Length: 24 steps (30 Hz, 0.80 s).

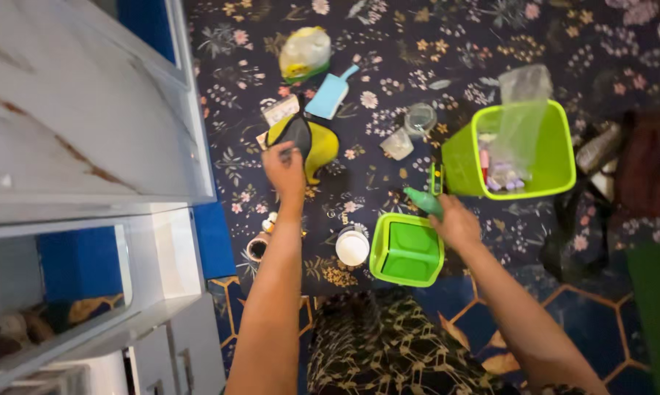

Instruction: The person organizes various small items from a cluttered bed surface into a white storage cabinet. They pick up bottles, containers, a hairdryer, and other miscellaneous objects, placing them on shelves and in drawers within the cabinet.

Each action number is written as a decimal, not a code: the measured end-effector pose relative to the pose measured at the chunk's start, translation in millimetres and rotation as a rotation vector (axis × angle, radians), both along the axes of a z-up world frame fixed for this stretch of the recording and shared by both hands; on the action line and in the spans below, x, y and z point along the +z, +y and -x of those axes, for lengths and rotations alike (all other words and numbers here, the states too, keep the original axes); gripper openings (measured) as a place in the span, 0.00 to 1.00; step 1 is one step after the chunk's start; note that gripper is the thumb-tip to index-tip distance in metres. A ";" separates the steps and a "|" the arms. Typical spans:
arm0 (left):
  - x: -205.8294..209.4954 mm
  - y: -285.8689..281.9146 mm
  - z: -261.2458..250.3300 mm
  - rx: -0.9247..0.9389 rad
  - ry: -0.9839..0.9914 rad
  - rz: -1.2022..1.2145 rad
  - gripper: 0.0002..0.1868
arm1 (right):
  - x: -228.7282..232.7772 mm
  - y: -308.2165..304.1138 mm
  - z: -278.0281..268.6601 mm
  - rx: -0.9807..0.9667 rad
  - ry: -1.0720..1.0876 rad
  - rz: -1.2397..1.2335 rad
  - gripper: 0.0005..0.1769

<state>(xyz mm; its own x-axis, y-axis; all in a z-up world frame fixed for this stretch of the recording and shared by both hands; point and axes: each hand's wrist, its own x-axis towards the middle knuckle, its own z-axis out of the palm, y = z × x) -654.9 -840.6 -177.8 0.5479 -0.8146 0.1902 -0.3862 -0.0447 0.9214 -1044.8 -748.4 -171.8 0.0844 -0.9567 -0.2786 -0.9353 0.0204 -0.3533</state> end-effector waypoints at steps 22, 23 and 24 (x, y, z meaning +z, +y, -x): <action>52.9 154.7 -73.7 0.198 0.081 -0.280 0.14 | -141.7 -295.4 -270.6 -0.689 -0.832 -0.454 0.26; 54.3 159.7 -78.1 0.204 0.033 -0.282 0.14 | -145.3 -298.9 -275.3 -0.653 -0.824 -0.437 0.24; 53.5 164.2 -82.7 0.210 -0.015 -0.285 0.14 | -145.9 -301.6 -276.4 -0.616 -0.815 -0.419 0.22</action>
<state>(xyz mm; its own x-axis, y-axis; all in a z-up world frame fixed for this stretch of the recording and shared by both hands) -572.3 -676.4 -124.3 0.7083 -0.7057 -0.0190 -0.3549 -0.3792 0.8546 -768.4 -1049.9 -317.7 -0.0686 -0.7405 -0.6685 -0.2137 0.6655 -0.7152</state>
